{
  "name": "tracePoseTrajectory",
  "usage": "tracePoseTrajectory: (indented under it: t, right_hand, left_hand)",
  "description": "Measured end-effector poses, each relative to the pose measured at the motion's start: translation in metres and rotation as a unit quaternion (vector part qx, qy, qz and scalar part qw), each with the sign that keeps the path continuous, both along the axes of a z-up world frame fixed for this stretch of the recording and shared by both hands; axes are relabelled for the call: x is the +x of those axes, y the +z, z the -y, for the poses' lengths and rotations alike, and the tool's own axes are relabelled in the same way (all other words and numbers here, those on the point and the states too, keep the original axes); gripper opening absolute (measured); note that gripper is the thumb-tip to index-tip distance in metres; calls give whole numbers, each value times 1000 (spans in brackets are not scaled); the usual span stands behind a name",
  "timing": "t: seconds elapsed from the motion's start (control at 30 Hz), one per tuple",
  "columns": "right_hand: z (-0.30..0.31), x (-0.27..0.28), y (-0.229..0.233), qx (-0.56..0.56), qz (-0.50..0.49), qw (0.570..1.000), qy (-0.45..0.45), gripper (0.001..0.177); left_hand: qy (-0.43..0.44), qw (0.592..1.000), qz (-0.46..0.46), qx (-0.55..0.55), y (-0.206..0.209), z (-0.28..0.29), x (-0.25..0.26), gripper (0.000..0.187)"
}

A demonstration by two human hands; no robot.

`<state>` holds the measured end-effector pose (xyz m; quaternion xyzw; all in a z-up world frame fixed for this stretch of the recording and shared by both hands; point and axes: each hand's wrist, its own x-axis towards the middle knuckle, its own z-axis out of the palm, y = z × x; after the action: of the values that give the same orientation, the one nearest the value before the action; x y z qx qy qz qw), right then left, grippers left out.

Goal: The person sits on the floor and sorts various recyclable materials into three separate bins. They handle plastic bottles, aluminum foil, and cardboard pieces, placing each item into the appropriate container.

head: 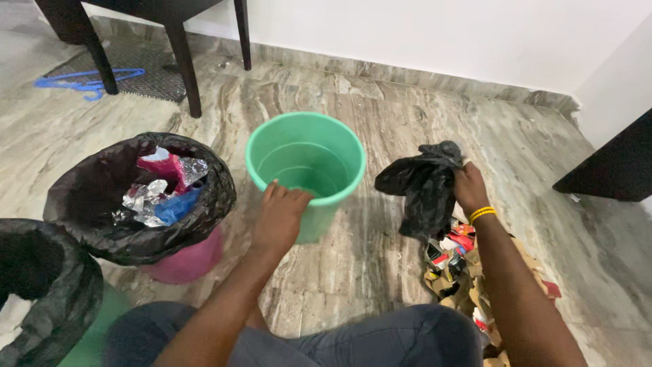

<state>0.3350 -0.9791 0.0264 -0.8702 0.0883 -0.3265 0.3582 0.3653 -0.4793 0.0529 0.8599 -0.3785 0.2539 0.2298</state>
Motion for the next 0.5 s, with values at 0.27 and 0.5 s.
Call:
tracePoseTrajectory:
  t: [0.27, 0.5]
  right_hand:
    - [-149, -64, 158, -54, 35, 986, 152, 35]
    - [-246, -127, 209, -315, -142, 912, 220, 73]
  left_hand:
    - [-106, 989, -67, 81, 5, -20, -80, 44]
    - [-106, 833, -459, -292, 62, -35, -54, 83]
